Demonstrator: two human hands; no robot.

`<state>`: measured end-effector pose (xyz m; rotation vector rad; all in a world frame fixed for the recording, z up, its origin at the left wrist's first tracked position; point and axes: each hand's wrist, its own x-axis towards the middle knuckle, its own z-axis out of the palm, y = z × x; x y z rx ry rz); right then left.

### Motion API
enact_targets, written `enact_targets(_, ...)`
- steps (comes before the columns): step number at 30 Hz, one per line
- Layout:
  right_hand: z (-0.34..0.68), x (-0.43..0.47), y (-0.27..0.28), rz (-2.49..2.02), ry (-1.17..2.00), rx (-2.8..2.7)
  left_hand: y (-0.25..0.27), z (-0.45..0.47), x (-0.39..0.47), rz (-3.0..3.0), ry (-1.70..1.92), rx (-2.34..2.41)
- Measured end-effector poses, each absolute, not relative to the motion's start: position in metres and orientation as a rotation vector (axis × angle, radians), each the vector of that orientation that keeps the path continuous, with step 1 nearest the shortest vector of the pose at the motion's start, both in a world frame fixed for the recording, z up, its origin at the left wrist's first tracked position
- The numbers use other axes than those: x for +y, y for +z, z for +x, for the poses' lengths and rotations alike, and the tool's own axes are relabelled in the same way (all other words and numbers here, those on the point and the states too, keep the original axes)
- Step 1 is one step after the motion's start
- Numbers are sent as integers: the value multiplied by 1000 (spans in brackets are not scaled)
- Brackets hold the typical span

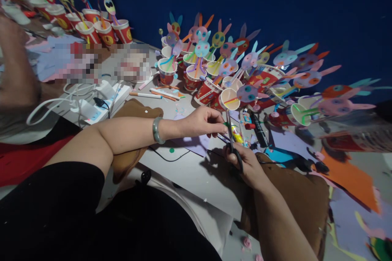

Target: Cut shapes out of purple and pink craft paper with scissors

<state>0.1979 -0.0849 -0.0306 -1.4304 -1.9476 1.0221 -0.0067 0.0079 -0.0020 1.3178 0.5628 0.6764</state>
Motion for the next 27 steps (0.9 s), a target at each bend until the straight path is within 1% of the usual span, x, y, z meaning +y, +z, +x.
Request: enact_targets(27,198,-85,-30,-1408,1045,-1957,-1,-7,7,1258,760,530)
